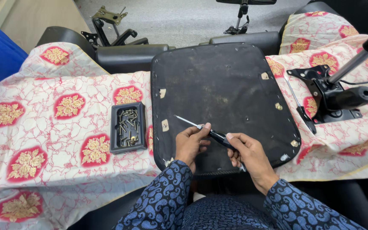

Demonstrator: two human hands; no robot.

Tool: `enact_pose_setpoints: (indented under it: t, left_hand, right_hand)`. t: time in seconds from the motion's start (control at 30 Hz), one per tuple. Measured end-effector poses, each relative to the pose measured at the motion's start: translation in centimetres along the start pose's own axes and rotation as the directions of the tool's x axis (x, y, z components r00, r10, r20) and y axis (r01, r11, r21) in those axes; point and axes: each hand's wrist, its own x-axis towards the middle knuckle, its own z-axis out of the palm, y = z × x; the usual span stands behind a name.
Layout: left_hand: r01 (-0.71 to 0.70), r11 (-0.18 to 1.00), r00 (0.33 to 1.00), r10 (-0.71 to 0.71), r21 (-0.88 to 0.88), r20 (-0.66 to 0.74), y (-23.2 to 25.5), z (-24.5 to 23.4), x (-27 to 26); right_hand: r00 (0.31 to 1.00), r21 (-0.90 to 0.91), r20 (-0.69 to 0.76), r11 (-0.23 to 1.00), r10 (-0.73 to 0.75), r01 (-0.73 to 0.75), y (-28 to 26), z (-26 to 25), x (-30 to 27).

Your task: The person removes the gas lift cylinder and base plate from an office chair seat using a screwdriver. They then flip the seat and unscrew fasteners from the underside, placing the removed screws into a tray.

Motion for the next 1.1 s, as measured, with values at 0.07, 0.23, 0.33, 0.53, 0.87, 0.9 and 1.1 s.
enact_pose_setpoints:
  t: [0.07,0.23,0.33,0.53,0.87,0.9,1.1]
  left_hand:
    - [0.002,1.0,1.0,-0.003,-0.017,-0.028,-1.1,0.4,-1.5]
    - [-0.011,0.999,0.999,0.01,-0.04,-0.031,-2.6,1.9,-4.3]
    - [-0.023,0.998,0.998,0.019,-0.052,-0.062,-2.4,2.1,-5.3]
    - [-0.033,0.996,0.991,0.021,-0.086,-0.132,-1.6,1.5,-4.9]
    - [-0.059,0.917,0.995,0.021,-0.395,-0.101,-2.0,1.4,-3.3]
    - [-0.056,0.907,0.995,0.015,-0.418,-0.099,-2.2,1.3,-3.4]
    - [-0.029,0.959,0.995,0.001,-0.283,-0.099,-2.0,-2.0,-2.0]
  right_hand:
    - [1.0,0.0,-0.004,1.0,0.005,-0.005,0.8,-0.7,-1.7]
    - [0.998,0.094,-0.058,0.995,0.025,-0.02,1.4,-2.5,-4.5]
    - [0.996,0.177,-0.081,0.984,0.028,-0.013,1.2,-2.6,-4.3]
    - [0.996,0.398,-0.087,0.916,-0.026,0.058,-0.1,-0.9,-0.8]
    - [0.966,0.136,-0.024,0.957,-0.257,0.258,-4.7,3.9,0.7]
    - [0.944,0.098,0.011,0.94,-0.329,0.327,-4.8,4.4,1.0]
    - [0.744,0.044,0.205,0.765,-0.636,0.642,-4.9,6.5,3.4]
